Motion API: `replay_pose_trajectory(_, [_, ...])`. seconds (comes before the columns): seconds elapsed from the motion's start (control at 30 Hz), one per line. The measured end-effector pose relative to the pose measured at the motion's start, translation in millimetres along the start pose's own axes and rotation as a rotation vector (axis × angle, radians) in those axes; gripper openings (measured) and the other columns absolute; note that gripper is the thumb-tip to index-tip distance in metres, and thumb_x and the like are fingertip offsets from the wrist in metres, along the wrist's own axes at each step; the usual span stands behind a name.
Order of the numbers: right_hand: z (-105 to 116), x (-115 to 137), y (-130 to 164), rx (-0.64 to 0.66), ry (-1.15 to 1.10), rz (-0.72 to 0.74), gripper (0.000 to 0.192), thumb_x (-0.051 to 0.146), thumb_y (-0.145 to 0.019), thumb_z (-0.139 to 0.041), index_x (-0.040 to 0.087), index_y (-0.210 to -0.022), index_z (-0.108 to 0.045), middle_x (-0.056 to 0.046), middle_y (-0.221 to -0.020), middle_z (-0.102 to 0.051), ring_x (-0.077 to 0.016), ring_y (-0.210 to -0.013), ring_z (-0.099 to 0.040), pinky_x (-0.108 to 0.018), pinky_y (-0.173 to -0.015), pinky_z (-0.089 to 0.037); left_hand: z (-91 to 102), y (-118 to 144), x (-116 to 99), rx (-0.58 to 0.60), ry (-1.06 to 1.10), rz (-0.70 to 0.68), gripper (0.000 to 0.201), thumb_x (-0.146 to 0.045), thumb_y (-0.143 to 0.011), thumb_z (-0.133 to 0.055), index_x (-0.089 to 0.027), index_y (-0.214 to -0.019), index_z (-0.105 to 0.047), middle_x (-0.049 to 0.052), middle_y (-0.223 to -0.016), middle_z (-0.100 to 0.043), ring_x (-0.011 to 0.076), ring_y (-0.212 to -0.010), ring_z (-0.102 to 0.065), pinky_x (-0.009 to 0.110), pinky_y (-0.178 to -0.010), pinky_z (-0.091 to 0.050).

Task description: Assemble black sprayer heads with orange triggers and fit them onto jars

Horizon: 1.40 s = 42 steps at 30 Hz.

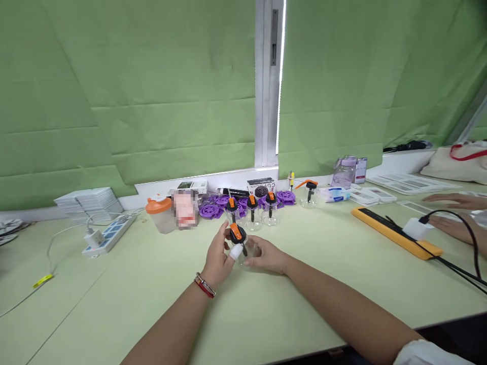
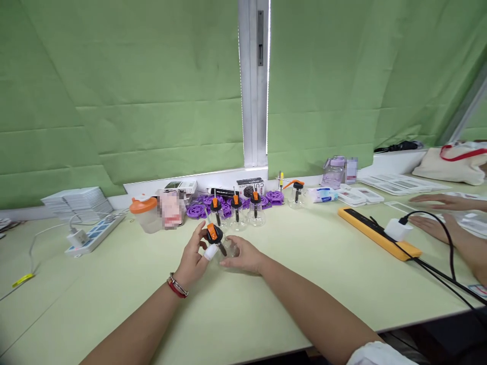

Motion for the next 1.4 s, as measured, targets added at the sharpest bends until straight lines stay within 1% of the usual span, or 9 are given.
replay_pose_trajectory(0.13, [-1,3,0,-0.064,0.266,0.043,0.060,0.051,-0.061,-0.073,0.020,-0.109,-0.055,-0.002,-0.089,-0.057,-0.0138,-0.070,-0.048,-0.027,-0.062,-0.039,-6.8,1,7,0.049,0.069,0.026,0.085,-0.026,-0.080,-0.058,-0.023,-0.147,-0.005,0.014,-0.133,-0.047,0.0228,-0.108,-0.052,0.038,-0.093,-0.038])
replay_pose_trajectory(0.27, [-3,9,0,-0.095,0.552,0.152,0.057,0.060,-0.060,-0.070,0.017,-0.095,-0.058,-0.005,-0.084,-0.057,-0.0210,-0.080,-0.049,-0.032,-0.069,-0.038,-18.8,3,13,0.209,0.149,0.068,0.091,-0.029,-0.081,-0.059,-0.020,-0.147,0.003,0.016,-0.134,-0.046,0.0253,-0.117,-0.049,0.040,-0.098,-0.036])
replay_pose_trajectory(0.4, [-4,9,0,-0.060,0.640,0.194,0.061,0.063,-0.063,-0.066,0.016,-0.099,-0.055,-0.009,-0.094,-0.057,-0.0266,-0.090,-0.051,-0.039,-0.077,-0.039,-29.8,6,13,0.405,0.262,0.068,0.068,-0.034,-0.084,-0.056,-0.018,-0.142,-0.025,0.015,-0.130,-0.050,0.0249,-0.113,-0.051,0.040,-0.098,-0.038])
replay_pose_trajectory(0.53, [-6,8,2,0.021,0.600,0.185,0.076,0.063,-0.056,-0.071,0.017,-0.113,-0.049,-0.011,-0.106,-0.055,-0.0300,-0.101,-0.050,-0.042,-0.085,-0.039,-32.2,7,14,0.497,0.356,0.114,0.057,-0.038,-0.081,-0.061,-0.018,-0.131,-0.042,0.013,-0.125,-0.053,0.0242,-0.109,-0.053,0.038,-0.097,-0.040])
replay_pose_trajectory(0.63, [-5,8,3,0.031,0.570,0.159,0.085,0.063,-0.051,-0.074,0.017,-0.118,-0.046,-0.012,-0.111,-0.054,-0.0318,-0.107,-0.048,-0.043,-0.086,-0.039,-31.5,7,15,0.508,0.371,0.151,0.052,-0.040,-0.080,-0.061,-0.017,-0.125,-0.047,0.013,-0.123,-0.055,0.0244,-0.107,-0.053,0.038,-0.094,-0.042])
replay_pose_trajectory(0.93, [-5,9,4,0.011,0.559,0.126,0.083,0.059,-0.047,-0.078,0.019,-0.115,-0.049,-0.010,-0.109,-0.055,-0.0309,-0.105,-0.049,-0.041,-0.085,-0.040,-32.5,6,16,0.536,0.407,0.160,0.054,-0.038,-0.078,-0.065,-0.018,-0.125,-0.046,0.012,-0.120,-0.055,0.0241,-0.106,-0.053,0.039,-0.096,-0.040])
replay_pose_trajectory(1.1, [-6,7,4,0.011,0.574,0.141,0.091,0.063,-0.042,-0.078,0.019,-0.115,-0.048,-0.010,-0.109,-0.053,-0.0317,-0.105,-0.048,-0.042,-0.085,-0.040,-31.2,8,15,0.576,0.411,0.164,0.052,-0.035,-0.077,-0.066,-0.017,-0.122,-0.047,0.011,-0.120,-0.055,0.0240,-0.108,-0.052,0.039,-0.096,-0.040])
replay_pose_trajectory(1.3, [-12,8,1,0.086,0.657,0.242,0.086,0.061,-0.051,-0.075,0.015,-0.119,-0.047,-0.012,-0.109,-0.056,-0.0310,-0.104,-0.051,-0.044,-0.093,-0.036,-32.4,11,15,0.570,0.430,0.181,0.074,-0.027,-0.063,-0.078,-0.019,-0.127,-0.042,0.011,-0.121,-0.054,0.0240,-0.108,-0.052,0.038,-0.092,-0.043])
replay_pose_trajectory(1.4, [-15,7,1,0.138,0.710,0.292,0.094,0.065,-0.059,-0.068,0.011,-0.131,-0.038,-0.019,-0.126,-0.049,-0.0344,-0.119,-0.042,-0.048,-0.102,-0.027,-21.8,5,30,0.469,0.368,0.230,0.076,-0.025,-0.052,-0.082,-0.018,-0.120,-0.049,0.011,-0.115,-0.057,0.0246,-0.102,-0.055,0.037,-0.087,-0.045])
Point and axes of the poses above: each hand's wrist, its own y-axis away from the middle knuckle, its own z-axis out of the back of the hand, x = y × z, the point moved 5 cm from there along -y, towards the middle knuckle
